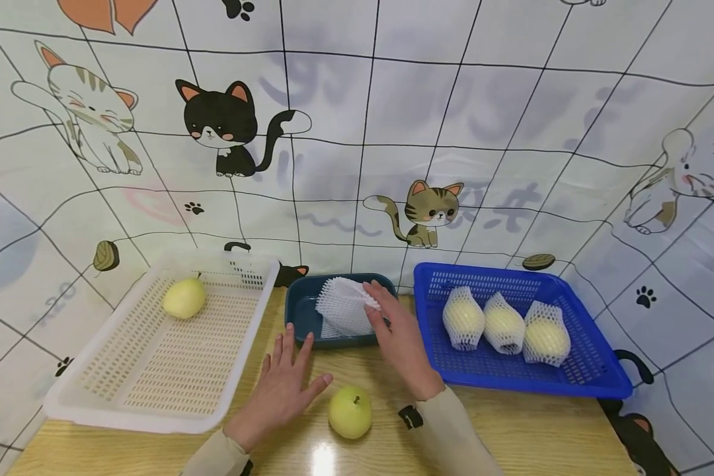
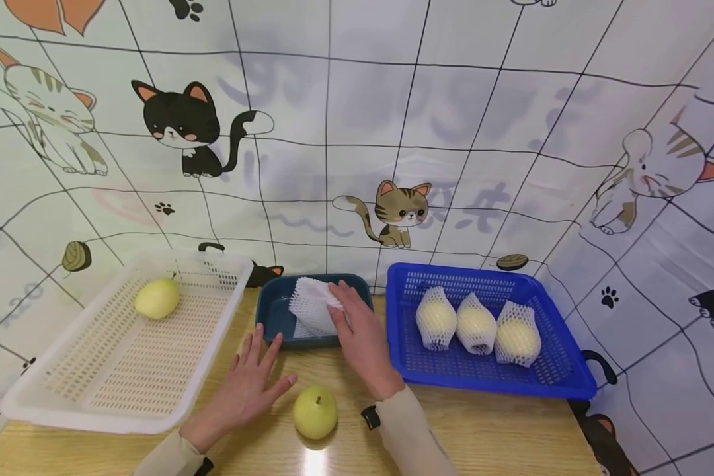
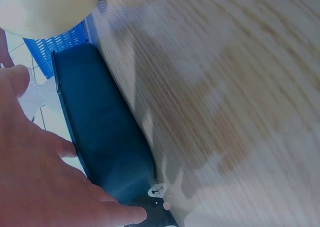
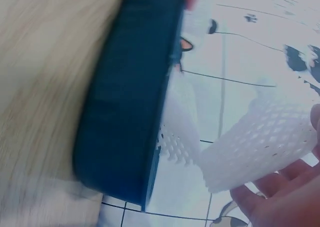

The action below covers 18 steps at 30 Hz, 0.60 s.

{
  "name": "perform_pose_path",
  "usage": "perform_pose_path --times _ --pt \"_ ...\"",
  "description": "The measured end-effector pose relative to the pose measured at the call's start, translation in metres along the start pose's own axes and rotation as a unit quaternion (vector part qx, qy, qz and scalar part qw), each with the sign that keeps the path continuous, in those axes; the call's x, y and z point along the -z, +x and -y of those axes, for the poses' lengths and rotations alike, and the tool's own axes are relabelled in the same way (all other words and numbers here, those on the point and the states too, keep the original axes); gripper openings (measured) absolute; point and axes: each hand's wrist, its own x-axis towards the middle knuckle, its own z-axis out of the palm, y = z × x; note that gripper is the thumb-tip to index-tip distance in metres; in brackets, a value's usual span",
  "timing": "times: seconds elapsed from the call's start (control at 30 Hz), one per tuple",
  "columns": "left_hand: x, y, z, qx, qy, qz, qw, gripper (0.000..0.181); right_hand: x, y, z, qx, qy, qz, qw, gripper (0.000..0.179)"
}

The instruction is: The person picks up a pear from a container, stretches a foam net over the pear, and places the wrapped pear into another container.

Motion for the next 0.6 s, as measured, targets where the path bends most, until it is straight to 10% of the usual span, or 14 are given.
perform_pose_path --times 0.6 --pt "0.001 0.000 -0.001 -0.005 0.005 -0.004 1.0000 0.084 0.043 -0.015 0.013 -0.112 0.166 -0.044 0.9788 0.042"
